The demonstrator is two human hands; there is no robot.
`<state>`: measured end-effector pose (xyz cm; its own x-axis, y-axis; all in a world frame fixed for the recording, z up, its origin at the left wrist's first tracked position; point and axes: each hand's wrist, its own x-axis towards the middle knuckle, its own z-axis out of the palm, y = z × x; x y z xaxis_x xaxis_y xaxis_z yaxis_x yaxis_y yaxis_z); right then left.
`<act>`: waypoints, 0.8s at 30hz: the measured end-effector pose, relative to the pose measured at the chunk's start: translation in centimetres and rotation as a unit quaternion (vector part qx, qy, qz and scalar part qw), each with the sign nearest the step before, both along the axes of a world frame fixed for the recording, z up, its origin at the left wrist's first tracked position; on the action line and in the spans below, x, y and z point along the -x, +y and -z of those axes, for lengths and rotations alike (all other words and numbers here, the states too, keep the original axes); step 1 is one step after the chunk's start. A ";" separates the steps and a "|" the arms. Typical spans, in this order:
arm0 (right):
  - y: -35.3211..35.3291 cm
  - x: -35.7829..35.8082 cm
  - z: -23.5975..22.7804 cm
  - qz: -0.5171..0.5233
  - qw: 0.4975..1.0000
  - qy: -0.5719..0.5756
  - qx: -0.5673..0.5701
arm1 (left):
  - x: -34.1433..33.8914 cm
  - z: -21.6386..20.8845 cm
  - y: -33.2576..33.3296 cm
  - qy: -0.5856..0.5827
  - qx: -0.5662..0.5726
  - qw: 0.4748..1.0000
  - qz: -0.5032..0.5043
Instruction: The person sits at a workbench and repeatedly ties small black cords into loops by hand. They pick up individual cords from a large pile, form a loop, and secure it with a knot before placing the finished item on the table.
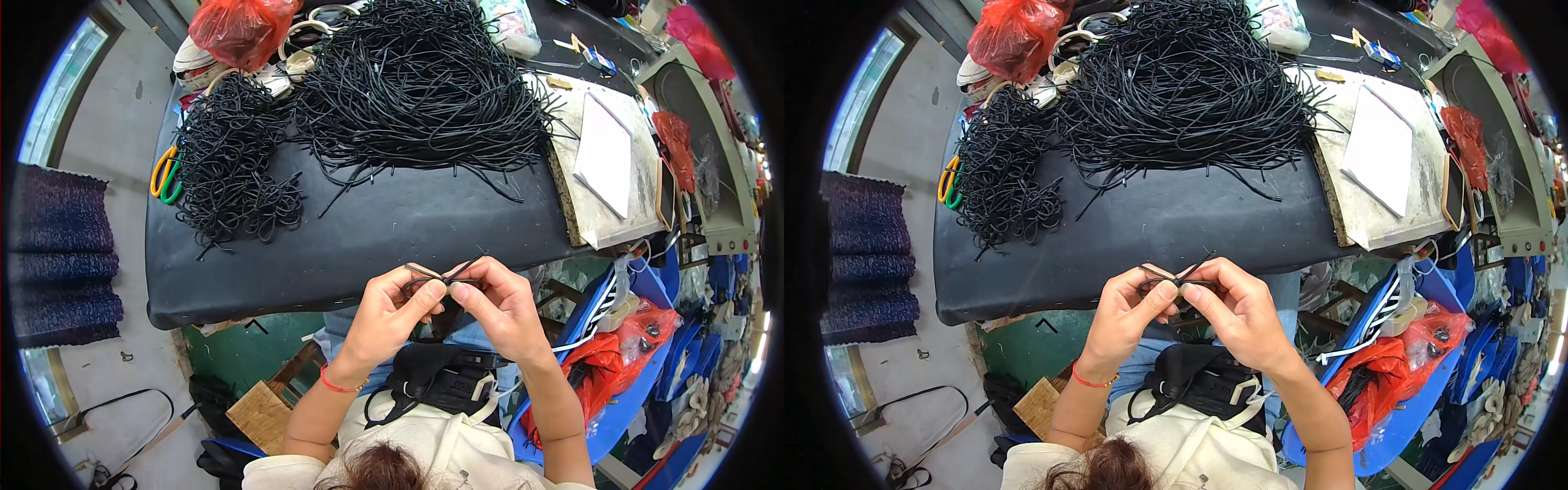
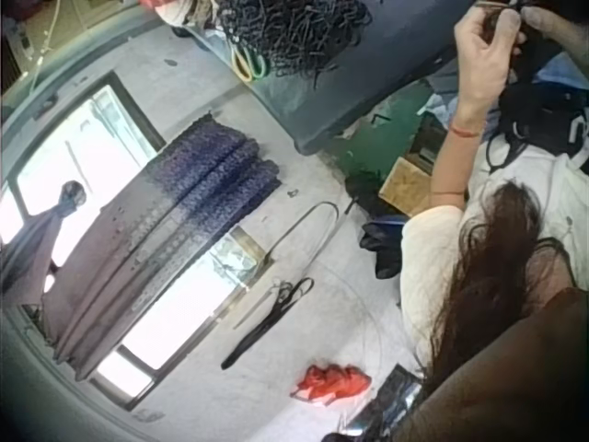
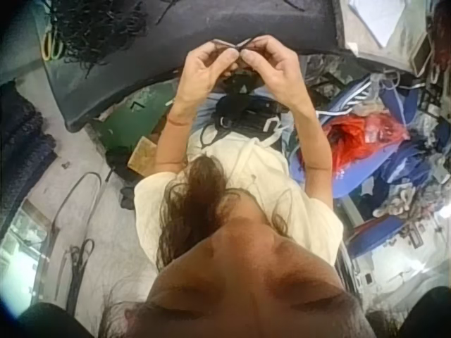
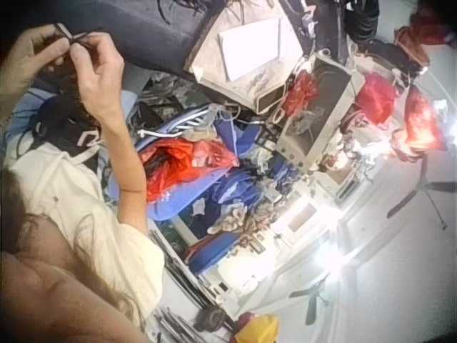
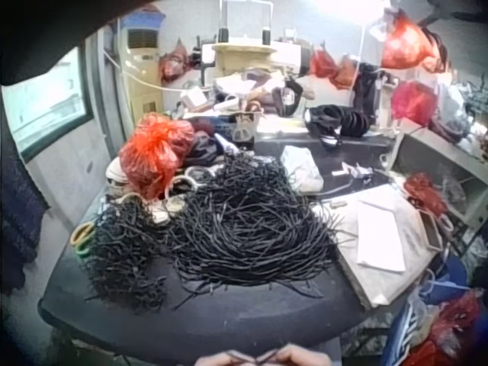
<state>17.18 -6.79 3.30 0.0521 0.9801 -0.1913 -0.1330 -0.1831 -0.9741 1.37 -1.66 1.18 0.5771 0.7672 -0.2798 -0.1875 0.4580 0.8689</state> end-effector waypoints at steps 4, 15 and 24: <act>0.1 -0.1 -0.1 -0.013 0.999 -0.034 -0.005 | 0.1 0.2 0.1 -0.011 0.026 1.000 0.002; 1.1 1.8 0.6 0.150 0.974 0.167 0.023 | -2.1 -0.2 -0.2 -0.112 0.013 0.987 -0.115; 1.8 0.3 -0.9 0.079 0.995 -0.049 -0.031 | -0.6 -1.3 1.3 -0.055 0.024 0.997 0.038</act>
<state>16.87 -4.98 4.18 0.2218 0.9680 -0.1176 -0.0588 -0.1071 -0.9925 2.01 -0.34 2.51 0.6626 0.7069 -0.2474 -0.2438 0.5160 0.8212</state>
